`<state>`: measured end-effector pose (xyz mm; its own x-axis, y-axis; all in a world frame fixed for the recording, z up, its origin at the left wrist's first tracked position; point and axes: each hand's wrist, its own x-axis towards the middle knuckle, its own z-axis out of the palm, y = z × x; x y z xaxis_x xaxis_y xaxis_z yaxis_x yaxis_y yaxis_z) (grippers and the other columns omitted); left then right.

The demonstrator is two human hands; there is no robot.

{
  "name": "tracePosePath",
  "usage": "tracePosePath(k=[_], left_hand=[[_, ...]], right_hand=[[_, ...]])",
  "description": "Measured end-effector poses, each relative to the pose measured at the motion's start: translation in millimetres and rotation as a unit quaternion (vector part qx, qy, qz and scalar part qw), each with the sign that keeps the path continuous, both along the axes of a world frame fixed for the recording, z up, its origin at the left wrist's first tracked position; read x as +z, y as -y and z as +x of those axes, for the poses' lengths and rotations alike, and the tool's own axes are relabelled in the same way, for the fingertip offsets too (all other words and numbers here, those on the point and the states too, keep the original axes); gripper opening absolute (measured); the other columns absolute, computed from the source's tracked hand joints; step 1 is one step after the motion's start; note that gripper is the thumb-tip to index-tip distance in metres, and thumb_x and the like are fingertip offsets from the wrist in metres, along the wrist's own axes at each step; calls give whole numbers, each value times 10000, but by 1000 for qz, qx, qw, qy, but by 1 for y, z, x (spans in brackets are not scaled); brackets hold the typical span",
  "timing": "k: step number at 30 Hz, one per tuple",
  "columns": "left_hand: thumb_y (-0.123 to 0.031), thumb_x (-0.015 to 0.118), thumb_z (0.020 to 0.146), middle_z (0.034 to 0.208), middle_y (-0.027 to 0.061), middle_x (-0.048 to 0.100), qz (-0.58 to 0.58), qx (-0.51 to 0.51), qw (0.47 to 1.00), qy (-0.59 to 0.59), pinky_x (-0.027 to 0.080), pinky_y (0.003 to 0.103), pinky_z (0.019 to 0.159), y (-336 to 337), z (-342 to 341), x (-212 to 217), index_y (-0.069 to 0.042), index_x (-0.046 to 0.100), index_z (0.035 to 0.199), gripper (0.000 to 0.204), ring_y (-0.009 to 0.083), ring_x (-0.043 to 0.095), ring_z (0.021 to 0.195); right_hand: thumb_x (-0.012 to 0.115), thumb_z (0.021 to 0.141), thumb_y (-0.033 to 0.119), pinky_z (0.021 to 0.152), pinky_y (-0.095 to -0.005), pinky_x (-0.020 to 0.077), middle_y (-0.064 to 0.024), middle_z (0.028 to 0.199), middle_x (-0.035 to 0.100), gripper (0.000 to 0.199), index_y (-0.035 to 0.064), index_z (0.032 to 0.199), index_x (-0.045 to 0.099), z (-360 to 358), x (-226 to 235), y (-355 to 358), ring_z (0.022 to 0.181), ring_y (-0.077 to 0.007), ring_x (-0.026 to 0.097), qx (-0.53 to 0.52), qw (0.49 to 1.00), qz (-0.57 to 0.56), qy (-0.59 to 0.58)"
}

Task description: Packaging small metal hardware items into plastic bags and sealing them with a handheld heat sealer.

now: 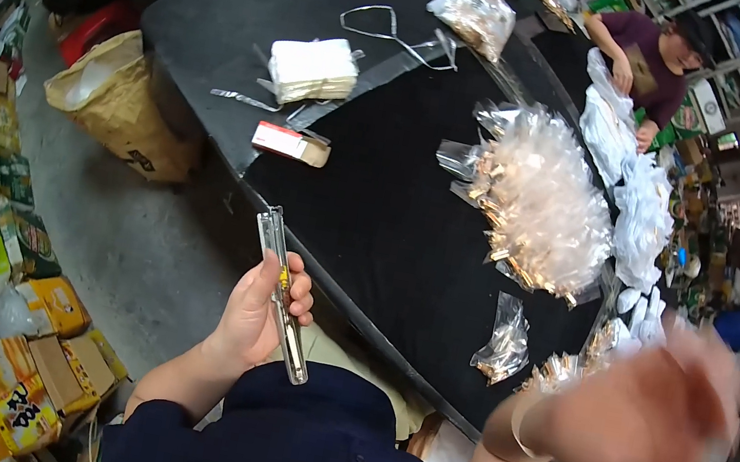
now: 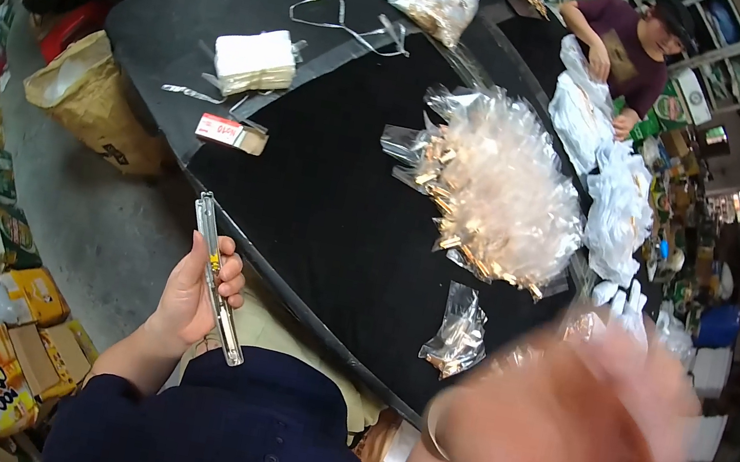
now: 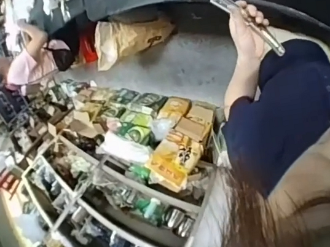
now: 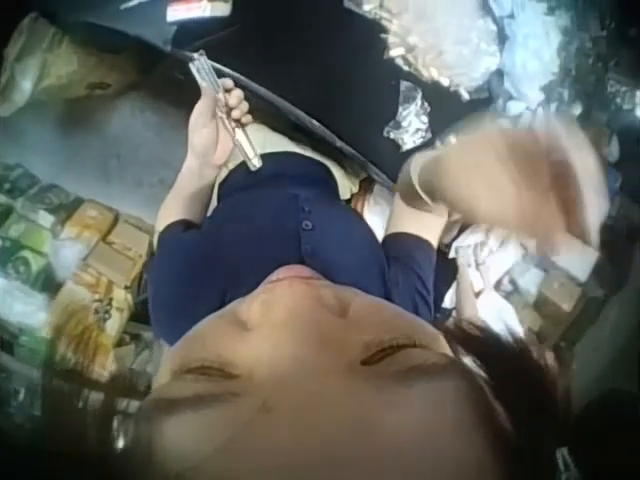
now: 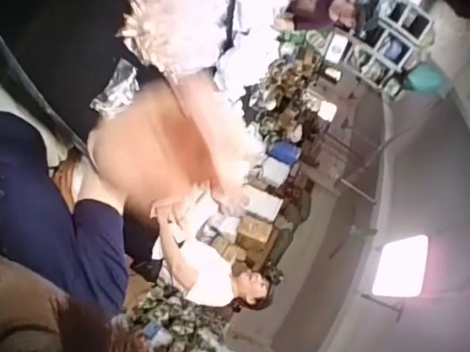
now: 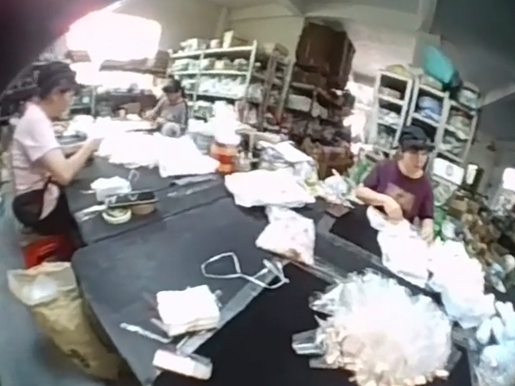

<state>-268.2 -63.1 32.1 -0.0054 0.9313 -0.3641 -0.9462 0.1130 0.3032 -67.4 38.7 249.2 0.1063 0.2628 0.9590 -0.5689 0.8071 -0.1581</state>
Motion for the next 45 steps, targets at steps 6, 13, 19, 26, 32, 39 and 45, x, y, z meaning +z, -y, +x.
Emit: tracePosePath(k=[6,13,19,26,32,39,45], left_hand=[[-222,625,992,829,17,543,0,98,968,-229,451,250,582,11,-39,-19,-105,552,1076,161,90,512,637],[-81,678,935,1065,123,693,-7,192,923,-332,483,224,560,-16,-84,-9,-45,560,1040,163,88,567,616],[-97,656,945,1394,217,556,33,124,926,-355,501,213,573,-44,-92,-5,-54,562,1108,194,85,590,653],[-135,689,935,1338,141,611,30,71,930,-359,503,197,552,-61,-93,-3,-17,548,1291,401,101,667,746],[-153,667,952,1411,174,552,17,75,938,-338,501,189,546,-62,-91,-1,-83,569,1150,232,137,701,794],[-143,641,971,1385,160,575,23,92,943,-320,504,188,543,-64,-90,-9,-88,565,1144,197,146,711,817],[-140,627,980,1376,158,584,23,95,942,-321,504,185,540,-64,-90,-10,-86,562,1138,180,145,714,818]], right_hand=[[717,868,45,710,-273,506,-72,898,658,104,52,972,713,-112,-147,-65,799,-188,649,-135,762,-169,610],[688,852,93,681,-370,508,-65,837,606,84,110,933,701,-153,-202,-106,773,-277,630,-223,723,56,652],[660,838,106,687,-380,488,-52,830,588,71,119,904,684,-154,-198,-116,778,-255,618,-188,713,76,671],[606,865,147,708,-342,461,-40,852,576,79,113,880,676,-161,-181,-119,832,-213,612,-187,654,178,711],[599,882,169,721,-347,468,-59,893,572,97,96,874,663,-159,-183,-122,867,-216,612,-162,659,171,715],[630,865,164,739,-381,499,-87,906,572,99,66,865,638,-153,-184,-121,862,-254,615,-152,665,122,721],[660,841,96,692,-393,520,-118,905,577,112,29,888,584,-142,-175,-126,792,-305,622,-77,682,14,727]])
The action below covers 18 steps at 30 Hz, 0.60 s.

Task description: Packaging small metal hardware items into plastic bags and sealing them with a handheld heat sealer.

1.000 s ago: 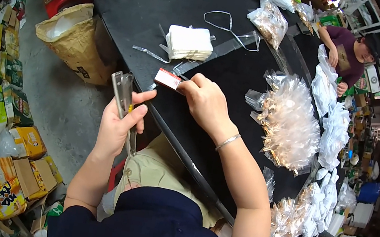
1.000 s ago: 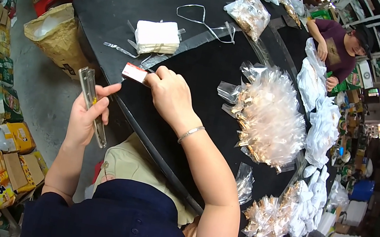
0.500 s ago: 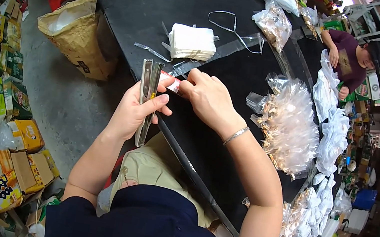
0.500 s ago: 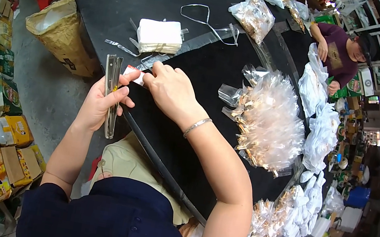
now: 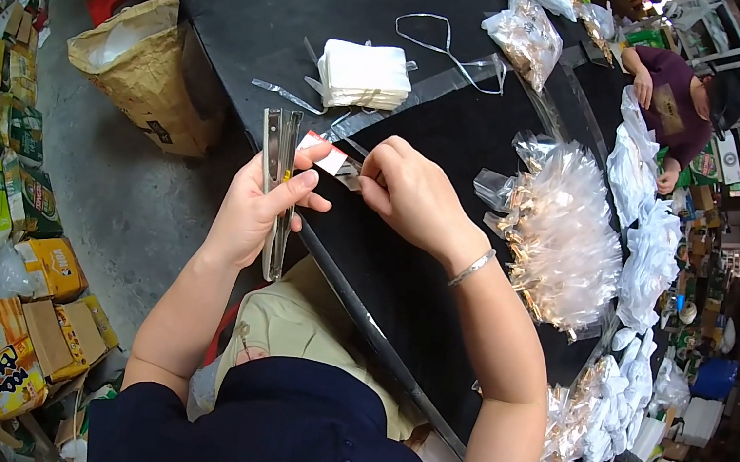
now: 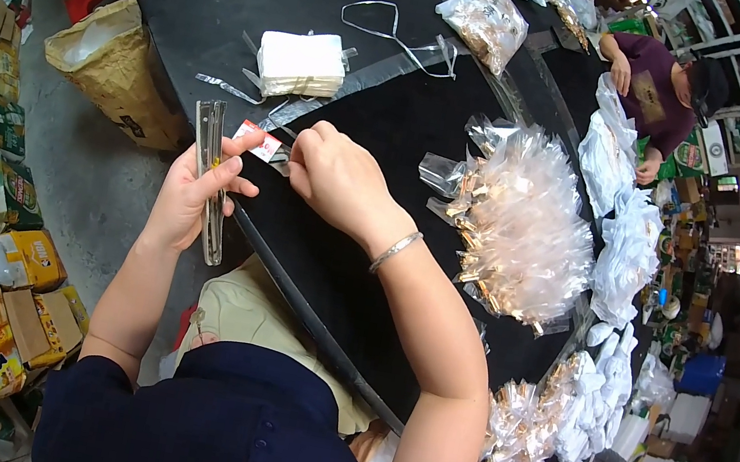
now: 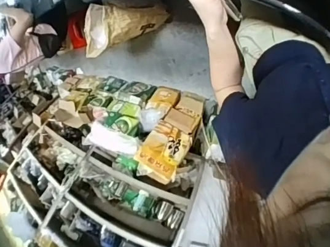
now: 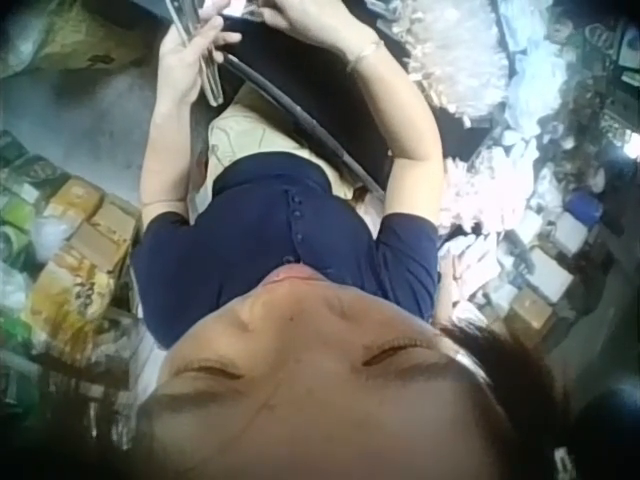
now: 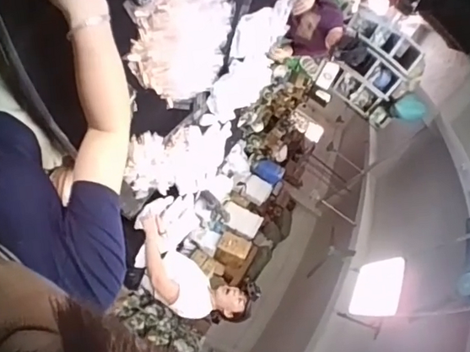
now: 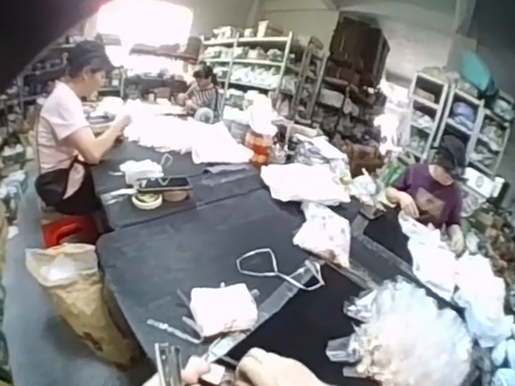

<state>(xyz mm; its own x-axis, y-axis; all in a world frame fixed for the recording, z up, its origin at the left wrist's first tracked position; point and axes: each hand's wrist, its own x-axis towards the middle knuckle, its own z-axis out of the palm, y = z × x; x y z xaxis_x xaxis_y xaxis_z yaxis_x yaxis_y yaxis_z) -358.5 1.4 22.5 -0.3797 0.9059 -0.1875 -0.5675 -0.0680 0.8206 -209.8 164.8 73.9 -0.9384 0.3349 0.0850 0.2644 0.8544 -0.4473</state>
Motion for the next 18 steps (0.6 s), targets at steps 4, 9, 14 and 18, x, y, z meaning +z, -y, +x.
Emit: tracePosePath(k=[4,9,14,18], left_hand=[[-143,628,980,1377,162,582,-2,4,1000,-2,504,182,540,1,1,0,-83,561,1138,182,144,714,814],[-144,628,980,1383,169,575,6,11,1000,7,504,183,542,0,2,-3,-82,561,1142,186,143,714,816],[-146,644,968,1378,161,579,14,16,1000,10,506,200,557,0,2,-4,-63,562,1150,217,148,716,832],[-161,657,962,1369,148,588,13,12,1000,2,507,205,564,1,2,-4,-43,560,1174,262,151,717,845]], right_hand=[[651,840,78,666,-397,522,-128,885,576,105,24,883,571,1,7,-1,746,-313,626,-21,996,-87,10],[651,831,77,665,-405,526,-131,861,587,100,19,855,572,-2,8,9,727,-320,631,2,999,-32,3],[622,829,108,696,-426,541,-156,845,621,100,15,858,599,-5,20,25,766,-346,654,3,997,64,33],[625,819,97,685,-428,540,-165,842,654,98,11,860,602,-7,26,25,768,-350,664,-12,988,68,139]])
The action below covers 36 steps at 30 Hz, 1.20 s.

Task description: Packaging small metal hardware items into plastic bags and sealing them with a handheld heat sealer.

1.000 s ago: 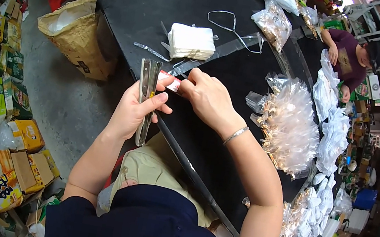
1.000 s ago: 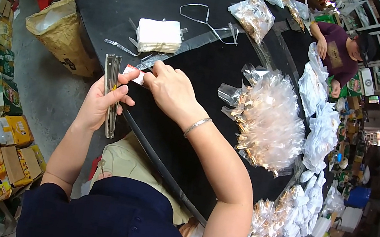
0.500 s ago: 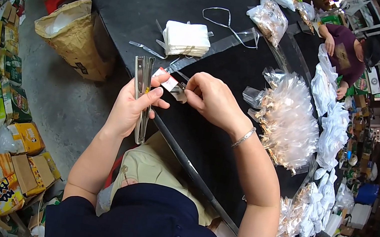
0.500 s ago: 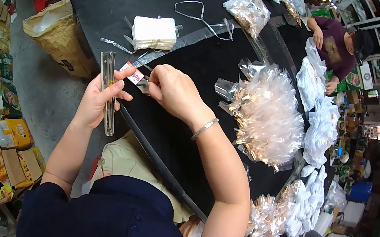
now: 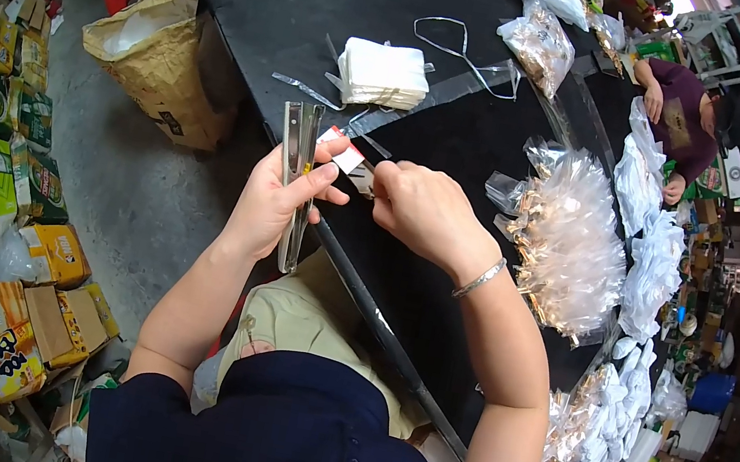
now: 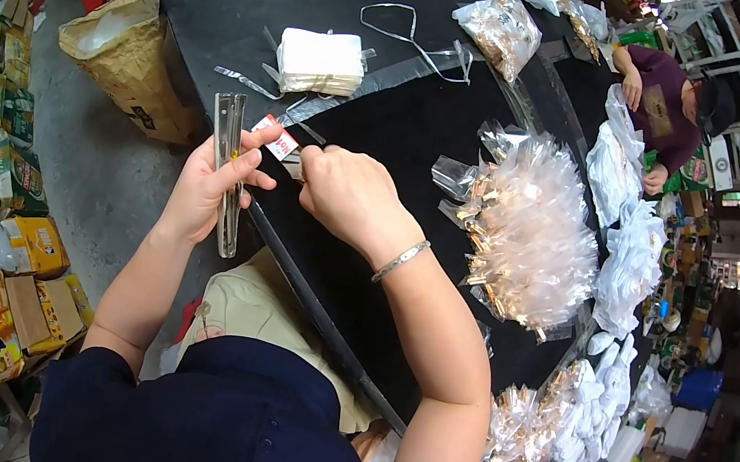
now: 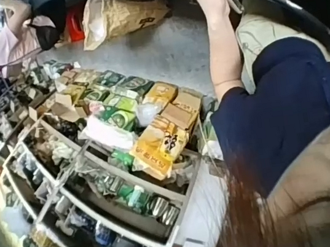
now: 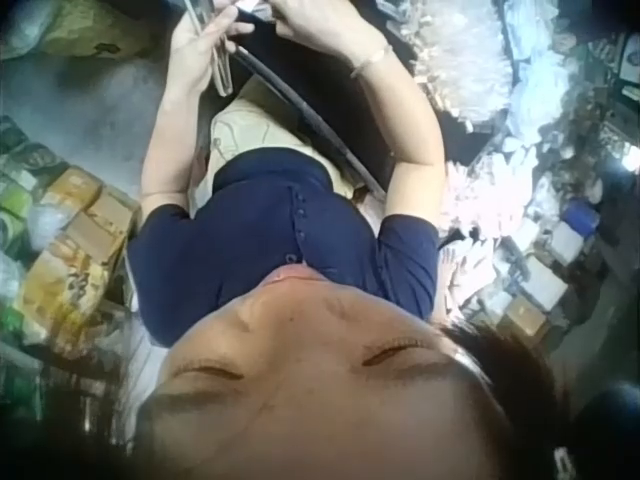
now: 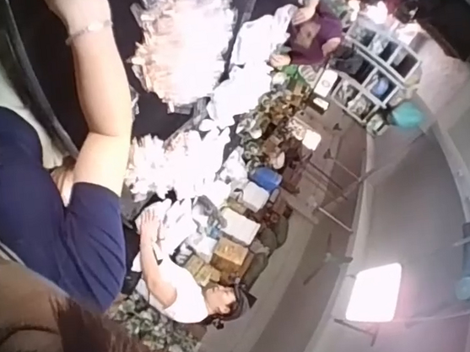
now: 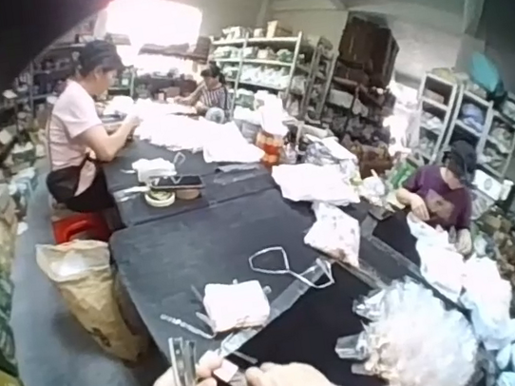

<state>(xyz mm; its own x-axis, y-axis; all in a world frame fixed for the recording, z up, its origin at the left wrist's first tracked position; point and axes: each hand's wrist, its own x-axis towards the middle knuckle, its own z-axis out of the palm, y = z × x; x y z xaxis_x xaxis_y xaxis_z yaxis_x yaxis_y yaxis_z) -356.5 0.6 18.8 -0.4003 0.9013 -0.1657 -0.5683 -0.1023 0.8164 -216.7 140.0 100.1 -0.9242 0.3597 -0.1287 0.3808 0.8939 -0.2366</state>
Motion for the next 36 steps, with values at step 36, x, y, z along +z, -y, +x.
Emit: tracePosePath(k=[36], left_hand=[[-225,611,999,1212,191,646,-20,-98,990,99,534,212,550,33,34,8,-66,541,1151,231,140,685,735]], right_hand=[[674,895,44,611,-302,506,-86,821,674,62,20,947,697,21,-15,7,708,-193,660,-71,950,-67,-297]])
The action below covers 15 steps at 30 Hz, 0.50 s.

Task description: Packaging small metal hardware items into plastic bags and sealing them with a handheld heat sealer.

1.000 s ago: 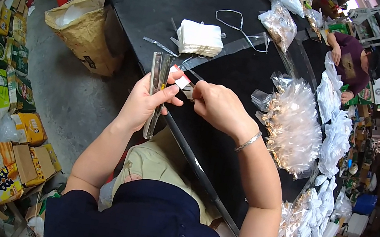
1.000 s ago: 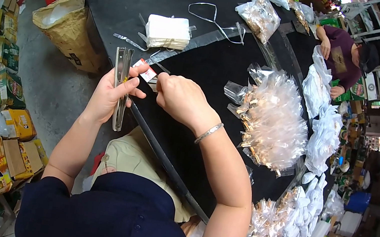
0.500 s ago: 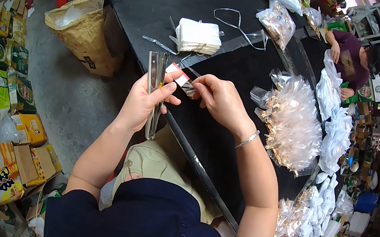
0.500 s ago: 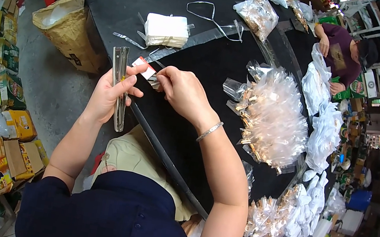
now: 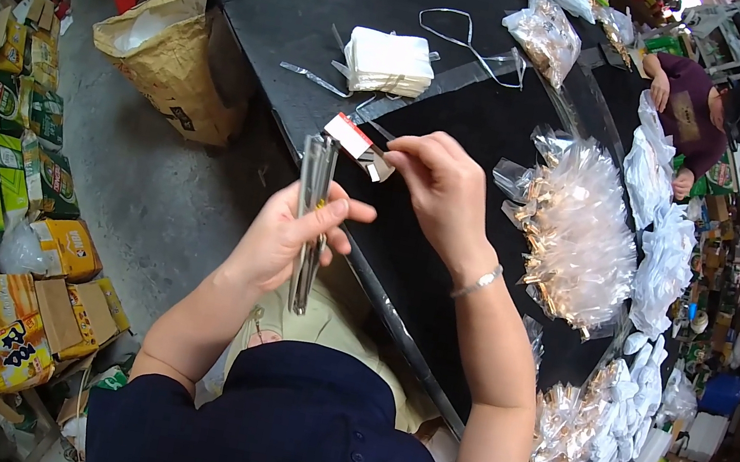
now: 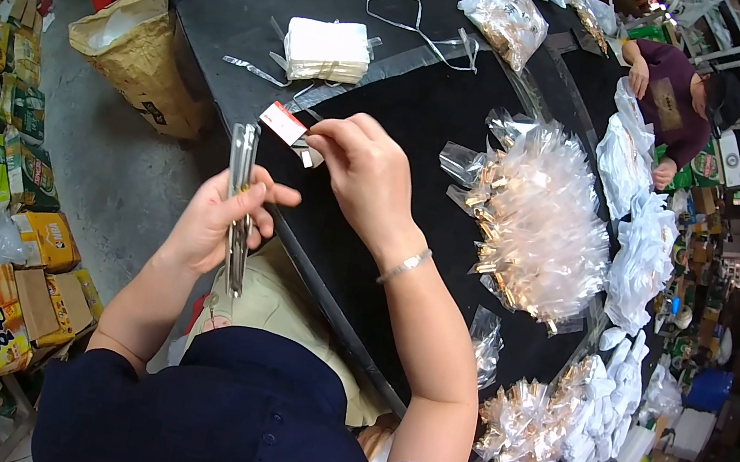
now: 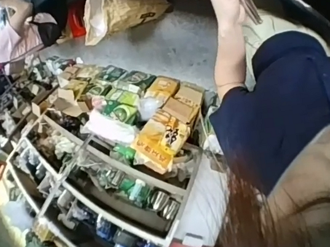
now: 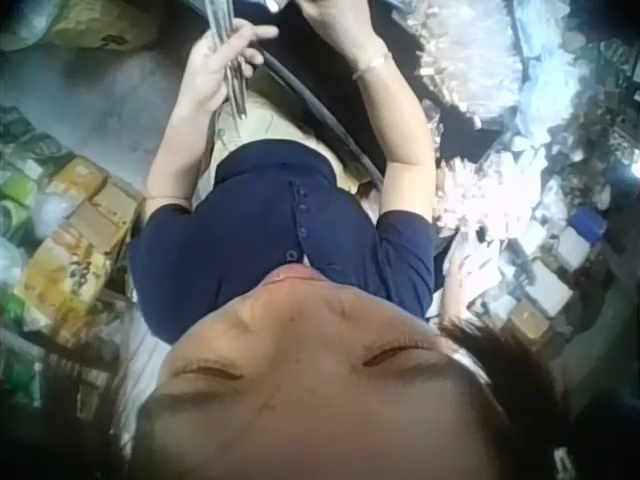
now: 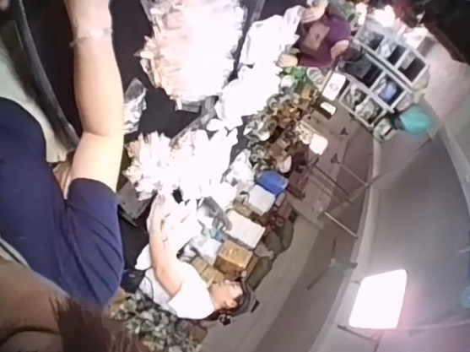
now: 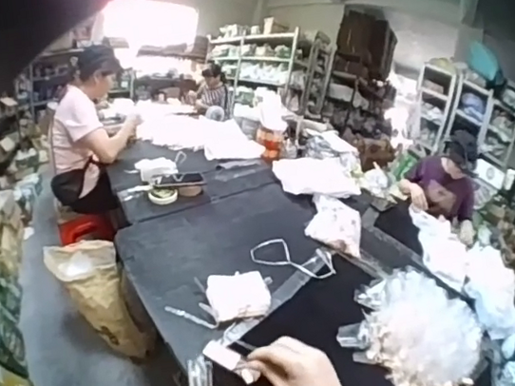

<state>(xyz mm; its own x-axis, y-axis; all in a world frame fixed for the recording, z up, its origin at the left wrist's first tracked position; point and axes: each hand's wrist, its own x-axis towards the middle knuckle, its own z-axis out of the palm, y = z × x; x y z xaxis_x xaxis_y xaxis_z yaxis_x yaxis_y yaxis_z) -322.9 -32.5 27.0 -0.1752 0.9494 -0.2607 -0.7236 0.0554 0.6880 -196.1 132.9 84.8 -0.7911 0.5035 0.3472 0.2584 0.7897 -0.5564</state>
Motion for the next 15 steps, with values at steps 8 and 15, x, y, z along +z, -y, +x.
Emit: tracePosePath(k=[8,15], left_hand=[[-545,392,1017,1053,180,662,8,-128,973,190,556,274,595,7,48,1,-46,537,1154,538,159,653,703],[-568,263,1041,1036,198,663,-48,-199,966,160,564,291,609,-1,84,9,-44,540,1154,603,190,654,704]], right_hand=[[685,846,-52,610,-270,493,-88,853,646,111,14,935,679,57,35,45,711,-192,628,-19,989,-137,-57],[700,792,-89,630,-307,522,-100,870,640,199,18,954,656,104,32,52,749,-235,646,-34,998,12,-55]])
